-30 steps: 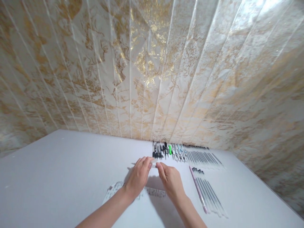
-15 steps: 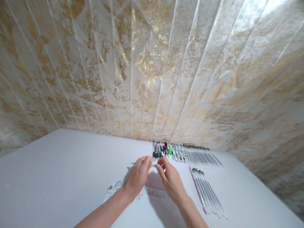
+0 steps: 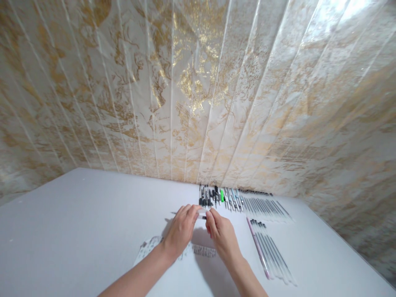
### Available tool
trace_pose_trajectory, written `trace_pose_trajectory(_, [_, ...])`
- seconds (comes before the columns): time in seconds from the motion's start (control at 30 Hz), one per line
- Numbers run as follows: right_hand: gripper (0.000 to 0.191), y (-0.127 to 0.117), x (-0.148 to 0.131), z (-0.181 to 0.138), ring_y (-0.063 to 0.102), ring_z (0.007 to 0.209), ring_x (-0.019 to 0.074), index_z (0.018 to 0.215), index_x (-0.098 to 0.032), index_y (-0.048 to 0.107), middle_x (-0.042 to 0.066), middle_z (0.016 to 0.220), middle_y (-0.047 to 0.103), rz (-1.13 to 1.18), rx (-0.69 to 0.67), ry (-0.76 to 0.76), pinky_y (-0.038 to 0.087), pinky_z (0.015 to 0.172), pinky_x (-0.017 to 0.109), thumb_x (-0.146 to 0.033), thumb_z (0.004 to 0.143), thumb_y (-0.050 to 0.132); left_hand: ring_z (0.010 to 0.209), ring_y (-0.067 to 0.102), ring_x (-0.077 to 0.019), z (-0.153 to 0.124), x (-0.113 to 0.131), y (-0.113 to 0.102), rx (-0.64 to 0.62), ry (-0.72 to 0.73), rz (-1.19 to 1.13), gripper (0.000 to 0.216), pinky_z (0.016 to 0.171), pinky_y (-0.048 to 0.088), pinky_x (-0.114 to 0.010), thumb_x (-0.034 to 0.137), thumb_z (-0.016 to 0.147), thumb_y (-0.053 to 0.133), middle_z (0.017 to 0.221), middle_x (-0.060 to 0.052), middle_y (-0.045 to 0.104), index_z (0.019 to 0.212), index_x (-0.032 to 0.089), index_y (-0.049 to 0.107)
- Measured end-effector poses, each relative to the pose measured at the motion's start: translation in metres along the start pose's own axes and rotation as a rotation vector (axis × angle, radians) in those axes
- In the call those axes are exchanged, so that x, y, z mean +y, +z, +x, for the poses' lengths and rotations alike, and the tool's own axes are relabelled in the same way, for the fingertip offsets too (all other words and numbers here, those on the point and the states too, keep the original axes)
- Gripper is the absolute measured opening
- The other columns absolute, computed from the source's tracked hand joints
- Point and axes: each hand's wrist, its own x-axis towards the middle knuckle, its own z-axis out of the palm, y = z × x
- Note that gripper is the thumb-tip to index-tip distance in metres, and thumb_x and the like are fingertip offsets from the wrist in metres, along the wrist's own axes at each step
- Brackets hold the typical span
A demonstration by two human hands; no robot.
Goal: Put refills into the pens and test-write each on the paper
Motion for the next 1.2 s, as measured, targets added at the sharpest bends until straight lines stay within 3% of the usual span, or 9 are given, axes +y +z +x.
trace_pose_trajectory(0.17, [0.031,0.002,-0.002,-0.001,0.055,0.058,0.0189,0.078,-0.024,0.044,0.001,0.065,0.058,0.017,0.031,-0.052,0.033,0.057,0.024,-0.044,0.095,0.028,0.084,0.059,-0.0211,0.0,-0.001,0.001,0.018,0.013,0.042,0.02,0.075,0.048,-0.034,0.015,0.098,0.034,0.094,-0.004,0.066,0.105,0.021,0.052])
trace_pose_trajectory(0.33, [0.044,0.007,0.001,0.001,0.047,0.047,0.0155,0.063,-0.023,0.041,-0.003,0.05,0.048,0.178,-0.018,0.088,0.03,0.053,0.024,-0.048,0.096,0.025,0.081,0.058,-0.0204,0.0,0.0,0.0,0.024,0.05,0.081,0.021,0.075,0.047,-0.034,0.015,0.098,0.033,0.091,-0.004,0.065,0.105,0.021,0.052])
trace_pose_trajectory(0.53, [0.037,0.009,0.003,0.001,0.039,0.05,0.0122,0.065,-0.023,0.044,-0.005,0.054,0.045,0.494,0.018,0.144,0.027,0.05,0.022,-0.054,0.084,0.05,0.078,0.056,-0.0211,0.0,0.001,-0.002,0.04,0.102,0.134,0.021,0.073,0.044,-0.035,0.015,0.098,0.036,0.085,-0.003,0.064,0.106,0.02,0.054])
trace_pose_trajectory(0.7, [0.045,0.016,-0.001,0.001,0.023,0.035,0.0086,0.061,-0.024,0.036,-0.009,0.041,0.033,0.714,-0.137,0.288,0.025,0.036,0.022,-0.062,0.085,0.036,0.078,0.055,-0.0223,0.001,-0.003,-0.007,0.015,0.246,0.189,0.022,0.075,0.041,-0.037,0.017,0.098,0.038,0.084,-0.004,0.064,0.111,0.02,0.056])
trace_pose_trajectory(0.77, [0.044,0.015,-0.005,0.001,0.026,0.036,0.0084,0.064,-0.024,0.038,-0.009,0.044,0.035,0.831,-0.153,0.293,0.03,0.038,0.022,-0.061,0.087,0.034,0.079,0.055,-0.0217,0.003,-0.002,-0.009,0.052,0.188,0.1,0.023,0.075,0.042,-0.036,0.019,0.099,0.035,0.083,-0.004,0.064,0.108,0.019,0.057])
trace_pose_trajectory(0.87, [0.036,0.015,-0.013,0.0,0.037,0.045,0.0092,0.076,-0.021,0.046,-0.006,0.058,0.045,0.985,-0.111,0.191,0.036,0.044,0.021,-0.054,0.088,0.044,0.079,0.058,-0.0187,0.006,0.008,-0.015,0.157,-0.071,-0.19,0.024,0.075,0.046,-0.031,0.023,0.099,0.033,0.088,-0.004,0.063,0.106,0.019,0.055])
trace_pose_trajectory(1.0, [0.02,0.017,-0.026,-0.003,0.042,0.056,0.0105,0.083,-0.02,0.048,-0.004,0.07,0.048,0.895,-0.136,0.034,0.037,0.049,0.021,-0.035,0.08,0.061,0.077,0.061,-0.0174,0.003,0.044,-0.025,0.146,-0.305,-0.591,0.027,0.073,0.049,-0.028,0.035,0.099,0.034,0.088,-0.004,0.064,0.106,0.02,0.055])
trace_pose_trajectory(1.1, [0.019,0.012,-0.034,-0.005,0.039,0.056,0.0104,0.072,-0.02,0.045,-0.006,0.064,0.043,0.855,-0.124,0.022,0.035,0.052,0.022,-0.03,0.079,0.058,0.089,0.061,-0.0189,0.003,0.068,-0.035,0.125,-0.322,-0.747,0.027,0.079,0.049,-0.028,0.037,0.098,0.035,0.098,-0.006,0.064,0.106,0.02,0.055])
trace_pose_trajectory(1.2, [0.016,-0.005,-0.038,-0.011,0.035,0.052,0.0098,0.073,-0.02,0.045,-0.008,0.059,0.039,0.733,-0.091,0.055,0.03,0.049,0.022,-0.028,0.08,0.057,0.109,0.054,-0.0208,0.005,0.07,-0.05,0.188,-0.246,-0.722,0.025,0.094,0.043,-0.03,0.034,0.099,0.035,0.114,-0.008,0.058,0.107,0.021,0.054])
